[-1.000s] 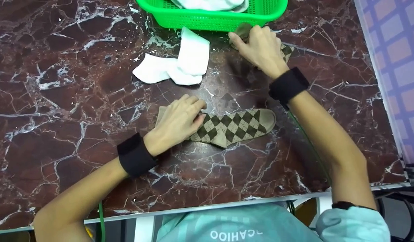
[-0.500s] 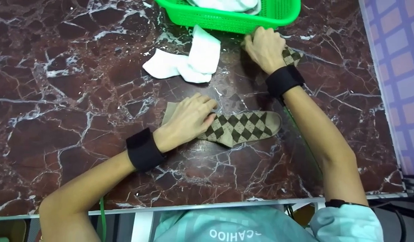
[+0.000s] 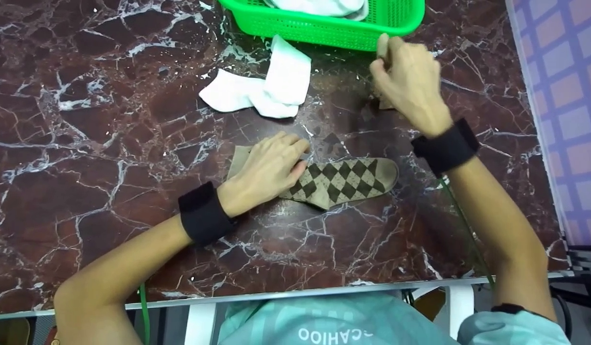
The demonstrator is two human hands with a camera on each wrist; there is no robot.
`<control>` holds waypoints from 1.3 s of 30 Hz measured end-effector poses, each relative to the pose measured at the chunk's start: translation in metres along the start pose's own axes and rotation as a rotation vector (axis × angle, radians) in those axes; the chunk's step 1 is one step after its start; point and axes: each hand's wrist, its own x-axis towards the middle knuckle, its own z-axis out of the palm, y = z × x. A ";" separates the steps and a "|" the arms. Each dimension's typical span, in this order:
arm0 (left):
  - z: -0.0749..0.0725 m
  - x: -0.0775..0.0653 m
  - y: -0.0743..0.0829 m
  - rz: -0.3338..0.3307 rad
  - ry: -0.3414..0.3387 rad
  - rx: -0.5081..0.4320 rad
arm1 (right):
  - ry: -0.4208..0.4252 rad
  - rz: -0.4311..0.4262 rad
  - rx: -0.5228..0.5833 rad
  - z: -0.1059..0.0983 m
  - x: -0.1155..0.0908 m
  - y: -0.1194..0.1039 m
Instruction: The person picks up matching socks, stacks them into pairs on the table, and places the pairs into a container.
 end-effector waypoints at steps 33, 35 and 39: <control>0.001 0.021 -0.010 -0.332 0.175 -0.544 | 0.788 -0.394 0.465 -0.098 -0.049 -0.031; 0.000 0.023 -0.009 -0.331 0.163 -0.653 | 0.830 -0.410 0.506 -0.101 -0.055 -0.029; -0.007 0.026 0.001 -0.255 0.143 -0.926 | 0.866 -0.451 0.660 -0.108 -0.064 -0.025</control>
